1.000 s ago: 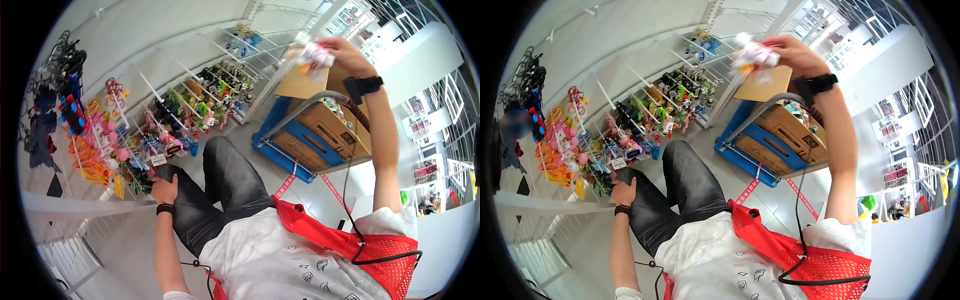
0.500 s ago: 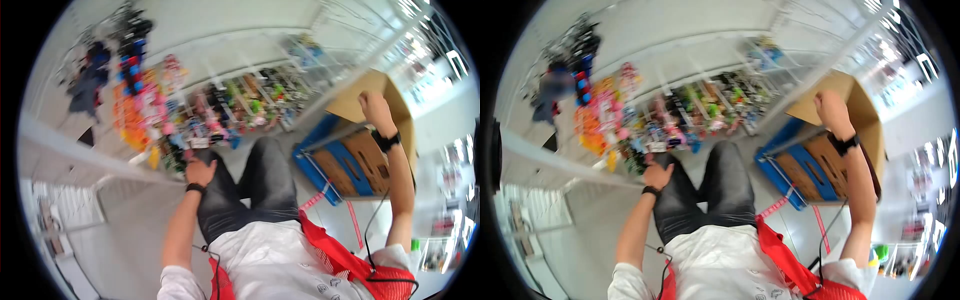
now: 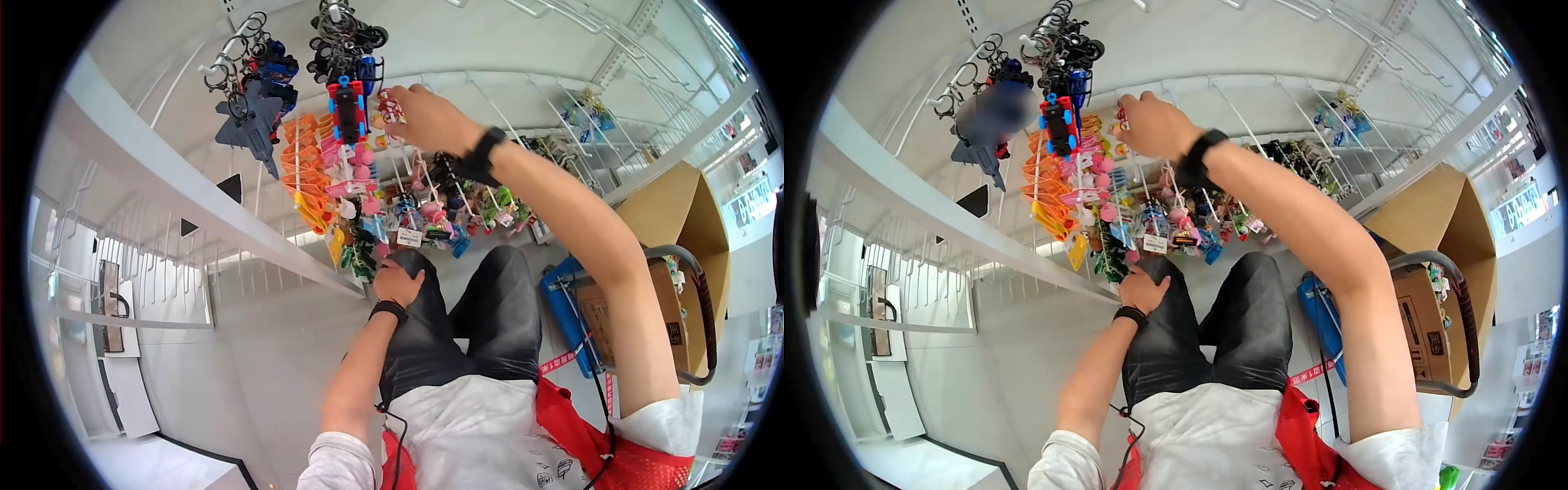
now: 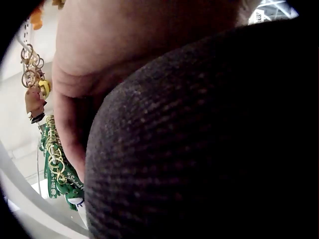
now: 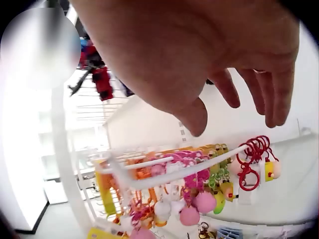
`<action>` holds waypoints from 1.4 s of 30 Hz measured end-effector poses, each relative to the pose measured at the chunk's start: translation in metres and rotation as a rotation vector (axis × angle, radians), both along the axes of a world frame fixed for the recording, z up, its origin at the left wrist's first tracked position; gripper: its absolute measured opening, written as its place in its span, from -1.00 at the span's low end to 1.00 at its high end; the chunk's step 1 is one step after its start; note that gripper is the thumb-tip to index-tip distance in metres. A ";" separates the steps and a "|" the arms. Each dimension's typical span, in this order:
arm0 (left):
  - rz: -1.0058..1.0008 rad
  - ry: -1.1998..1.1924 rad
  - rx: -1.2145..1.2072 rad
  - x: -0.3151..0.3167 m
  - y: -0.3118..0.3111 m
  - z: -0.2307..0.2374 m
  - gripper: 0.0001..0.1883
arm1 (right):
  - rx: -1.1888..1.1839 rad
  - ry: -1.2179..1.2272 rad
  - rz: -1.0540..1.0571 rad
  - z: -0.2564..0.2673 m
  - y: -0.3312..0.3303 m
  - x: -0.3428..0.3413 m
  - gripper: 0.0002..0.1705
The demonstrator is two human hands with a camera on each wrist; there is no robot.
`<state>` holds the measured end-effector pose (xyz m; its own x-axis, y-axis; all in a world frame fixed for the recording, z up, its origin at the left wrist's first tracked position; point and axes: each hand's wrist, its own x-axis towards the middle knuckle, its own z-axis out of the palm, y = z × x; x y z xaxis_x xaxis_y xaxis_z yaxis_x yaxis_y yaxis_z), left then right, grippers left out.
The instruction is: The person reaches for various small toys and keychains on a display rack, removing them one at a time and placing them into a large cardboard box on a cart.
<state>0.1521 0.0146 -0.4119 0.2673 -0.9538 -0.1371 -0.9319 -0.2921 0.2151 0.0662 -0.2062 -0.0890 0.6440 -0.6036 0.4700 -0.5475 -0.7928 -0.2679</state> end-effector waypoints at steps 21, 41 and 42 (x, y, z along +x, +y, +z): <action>-0.044 -0.002 0.085 -0.011 -0.012 0.006 0.21 | 0.163 0.175 -0.023 -0.024 -0.121 0.041 -0.60; -0.024 0.022 0.042 -0.009 -0.009 0.004 0.20 | 0.210 0.527 0.189 0.017 -0.075 0.030 -0.68; -0.024 0.019 0.044 -0.009 -0.008 0.005 0.20 | 0.211 0.524 0.189 0.019 -0.075 0.029 -0.68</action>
<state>0.1429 0.0062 -0.4069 0.2412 -0.9530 -0.1835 -0.9346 -0.2790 0.2205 0.0950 -0.2810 -0.0703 0.8632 -0.5016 -0.0576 -0.5039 -0.8483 -0.1625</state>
